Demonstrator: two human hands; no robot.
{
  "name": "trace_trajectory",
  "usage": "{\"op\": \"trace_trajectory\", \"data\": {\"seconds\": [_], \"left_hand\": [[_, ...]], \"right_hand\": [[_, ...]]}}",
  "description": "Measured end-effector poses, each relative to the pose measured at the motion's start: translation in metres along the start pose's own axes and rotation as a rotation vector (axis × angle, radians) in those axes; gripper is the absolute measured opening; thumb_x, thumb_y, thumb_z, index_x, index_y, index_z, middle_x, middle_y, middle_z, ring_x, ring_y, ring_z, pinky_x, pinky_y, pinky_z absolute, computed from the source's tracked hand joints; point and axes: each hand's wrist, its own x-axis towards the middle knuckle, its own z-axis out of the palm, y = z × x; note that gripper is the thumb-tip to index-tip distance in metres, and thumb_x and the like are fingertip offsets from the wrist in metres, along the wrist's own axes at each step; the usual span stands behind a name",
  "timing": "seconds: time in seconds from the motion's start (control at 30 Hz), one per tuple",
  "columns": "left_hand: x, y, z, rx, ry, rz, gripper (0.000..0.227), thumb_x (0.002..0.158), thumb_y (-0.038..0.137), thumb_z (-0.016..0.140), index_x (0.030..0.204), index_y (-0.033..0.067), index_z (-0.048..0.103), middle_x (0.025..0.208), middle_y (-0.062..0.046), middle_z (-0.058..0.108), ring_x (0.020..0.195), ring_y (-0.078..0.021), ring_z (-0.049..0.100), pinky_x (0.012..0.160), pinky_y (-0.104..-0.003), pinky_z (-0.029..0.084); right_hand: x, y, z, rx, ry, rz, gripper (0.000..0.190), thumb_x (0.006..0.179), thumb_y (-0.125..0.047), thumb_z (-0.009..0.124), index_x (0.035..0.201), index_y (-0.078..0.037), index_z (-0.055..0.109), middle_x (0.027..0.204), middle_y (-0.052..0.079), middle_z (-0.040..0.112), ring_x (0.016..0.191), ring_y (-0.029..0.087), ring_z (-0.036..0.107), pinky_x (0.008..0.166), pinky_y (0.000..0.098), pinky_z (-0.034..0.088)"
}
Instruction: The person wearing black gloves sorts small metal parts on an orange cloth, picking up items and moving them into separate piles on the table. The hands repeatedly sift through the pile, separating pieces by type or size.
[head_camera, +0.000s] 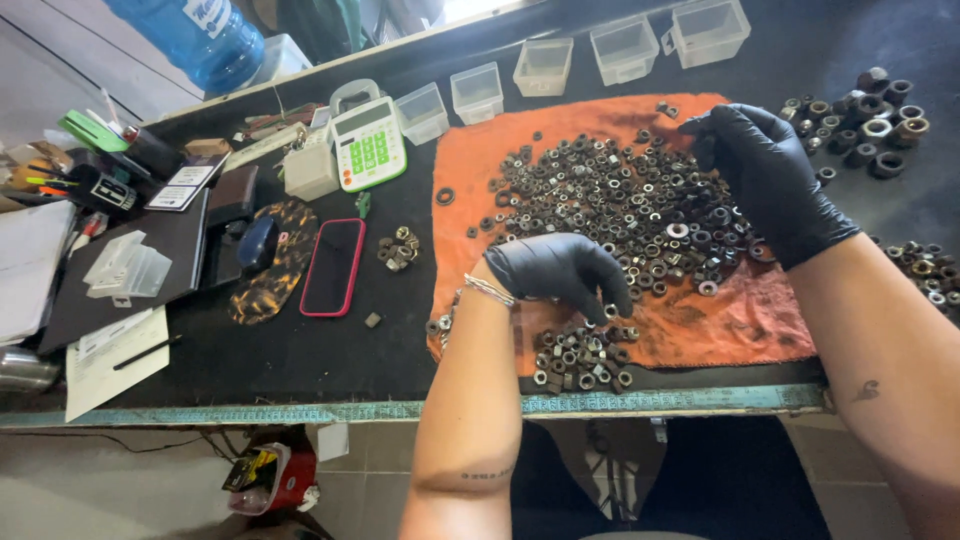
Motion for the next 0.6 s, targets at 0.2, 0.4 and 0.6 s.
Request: {"op": "trace_trajectory", "data": {"seconds": [0.2, 0.4, 0.6], "left_hand": [[0.002, 0.001, 0.000, 0.387, 0.034, -0.246, 0.024, 0.077, 0.005, 0.085, 0.096, 0.0217, 0.083, 0.093, 0.006, 0.083, 0.085, -0.0064, 0.076, 0.083, -0.026, 0.063], [0.005, 0.006, 0.006, 0.585, 0.097, -0.366, 0.024, 0.073, 0.017, 0.088, 0.092, 0.0307, 0.084, 0.086, 0.013, 0.082, 0.077, 0.0002, 0.072, 0.077, -0.023, 0.059], [0.001, 0.017, 0.010, 0.632, 0.141, -0.417, 0.025, 0.074, 0.019, 0.087, 0.094, 0.0330, 0.083, 0.093, 0.015, 0.082, 0.086, -0.0028, 0.075, 0.080, -0.024, 0.059]], "right_hand": [[-0.002, 0.001, 0.004, 0.012, 0.035, 0.101, 0.015, 0.108, -0.024, 0.063, 0.102, -0.011, 0.069, 0.093, -0.002, 0.070, 0.077, 0.002, 0.062, 0.076, 0.0142, 0.054], [-0.004, 0.002, 0.006, -0.063, -0.075, 0.053, 0.020, 0.106, -0.019, 0.058, 0.105, -0.005, 0.072, 0.083, 0.004, 0.066, 0.071, 0.010, 0.060, 0.072, 0.0186, 0.049], [0.002, 0.014, -0.004, 0.008, -0.051, 0.066, 0.016, 0.106, -0.019, 0.063, 0.106, -0.006, 0.072, 0.100, 0.004, 0.075, 0.080, 0.008, 0.067, 0.077, 0.0168, 0.057]]}}
